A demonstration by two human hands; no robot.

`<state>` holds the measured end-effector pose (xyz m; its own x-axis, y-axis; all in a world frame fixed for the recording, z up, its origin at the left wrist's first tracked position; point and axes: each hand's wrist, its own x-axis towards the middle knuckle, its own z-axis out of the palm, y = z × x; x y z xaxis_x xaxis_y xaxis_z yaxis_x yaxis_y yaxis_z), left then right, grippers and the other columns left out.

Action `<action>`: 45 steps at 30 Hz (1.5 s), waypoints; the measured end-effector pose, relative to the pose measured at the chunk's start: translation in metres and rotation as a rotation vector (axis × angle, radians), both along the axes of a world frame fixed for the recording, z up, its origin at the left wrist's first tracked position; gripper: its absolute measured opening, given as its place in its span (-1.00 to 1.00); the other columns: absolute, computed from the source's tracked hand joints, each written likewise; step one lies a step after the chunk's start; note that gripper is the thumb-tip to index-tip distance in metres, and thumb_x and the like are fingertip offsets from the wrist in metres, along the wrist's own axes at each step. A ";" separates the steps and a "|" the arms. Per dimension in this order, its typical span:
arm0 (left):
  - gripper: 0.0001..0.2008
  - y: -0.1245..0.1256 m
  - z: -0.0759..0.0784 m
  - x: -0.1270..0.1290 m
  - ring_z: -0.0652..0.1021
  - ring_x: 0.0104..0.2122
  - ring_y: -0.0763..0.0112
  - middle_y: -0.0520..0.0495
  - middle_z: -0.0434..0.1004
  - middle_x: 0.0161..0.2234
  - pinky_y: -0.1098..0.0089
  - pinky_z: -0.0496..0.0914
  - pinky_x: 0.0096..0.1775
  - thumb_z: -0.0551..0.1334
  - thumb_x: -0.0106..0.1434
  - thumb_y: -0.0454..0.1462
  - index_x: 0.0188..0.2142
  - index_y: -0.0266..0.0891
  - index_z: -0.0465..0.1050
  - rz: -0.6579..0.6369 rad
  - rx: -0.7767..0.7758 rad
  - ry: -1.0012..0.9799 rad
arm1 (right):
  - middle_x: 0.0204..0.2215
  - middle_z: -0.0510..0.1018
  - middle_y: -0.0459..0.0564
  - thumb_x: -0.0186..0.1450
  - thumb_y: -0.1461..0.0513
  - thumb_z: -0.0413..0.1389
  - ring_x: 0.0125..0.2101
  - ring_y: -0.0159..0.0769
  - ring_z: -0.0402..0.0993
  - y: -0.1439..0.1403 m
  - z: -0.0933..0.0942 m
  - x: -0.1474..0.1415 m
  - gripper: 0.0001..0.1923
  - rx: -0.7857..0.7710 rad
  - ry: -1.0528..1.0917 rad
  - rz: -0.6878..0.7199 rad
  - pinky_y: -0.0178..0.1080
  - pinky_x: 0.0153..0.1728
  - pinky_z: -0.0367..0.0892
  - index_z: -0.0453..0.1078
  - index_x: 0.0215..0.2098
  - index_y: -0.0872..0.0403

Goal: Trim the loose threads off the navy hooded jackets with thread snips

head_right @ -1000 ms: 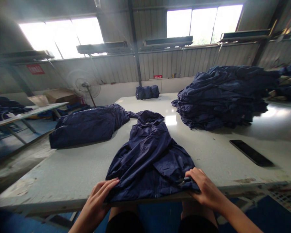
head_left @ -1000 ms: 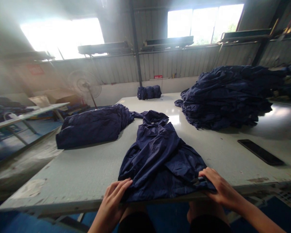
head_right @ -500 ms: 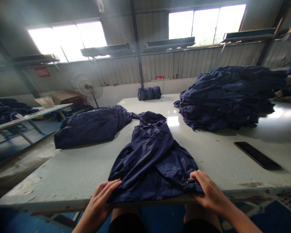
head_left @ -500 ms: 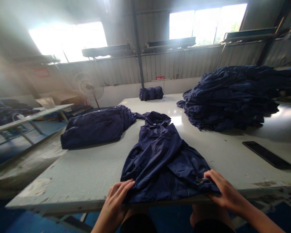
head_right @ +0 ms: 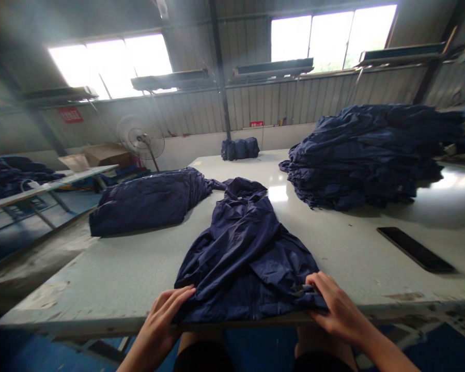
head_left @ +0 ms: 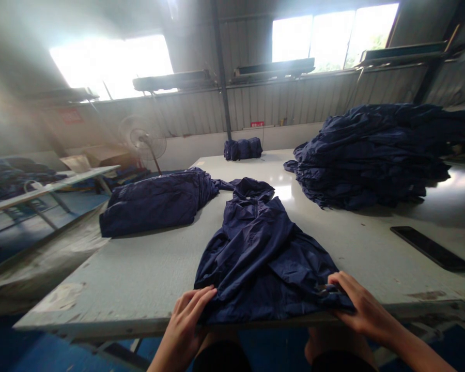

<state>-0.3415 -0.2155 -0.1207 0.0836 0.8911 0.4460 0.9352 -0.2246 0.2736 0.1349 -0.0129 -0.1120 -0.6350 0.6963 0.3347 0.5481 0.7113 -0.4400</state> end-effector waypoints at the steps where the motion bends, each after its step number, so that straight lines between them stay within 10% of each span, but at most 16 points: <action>1: -0.22 0.000 0.000 0.000 0.47 0.24 0.12 -0.04 0.48 0.33 0.08 0.46 0.24 0.22 0.29 -0.50 0.43 0.08 0.24 0.002 0.001 0.000 | -0.08 0.52 0.11 0.27 0.26 0.24 -0.03 0.02 0.51 0.000 0.000 0.000 -0.65 0.004 0.000 0.001 0.01 0.02 0.48 0.38 0.02 0.00; 45: -0.31 0.001 -0.007 -0.006 0.45 0.26 0.07 -0.07 0.46 0.34 0.06 0.43 0.23 0.29 0.37 -0.36 0.44 0.02 0.24 -0.001 0.011 0.061 | -0.18 0.46 0.06 0.26 0.32 0.22 -0.13 -0.01 0.41 -0.006 0.010 -0.008 -0.72 0.027 0.050 0.041 -0.03 -0.08 0.37 0.33 -0.08 0.02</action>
<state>-0.3471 -0.2149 -0.1281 0.1120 0.8861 0.4497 0.9498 -0.2285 0.2138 0.1266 -0.0191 -0.1016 -0.6449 0.6602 0.3851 0.4956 0.7448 -0.4469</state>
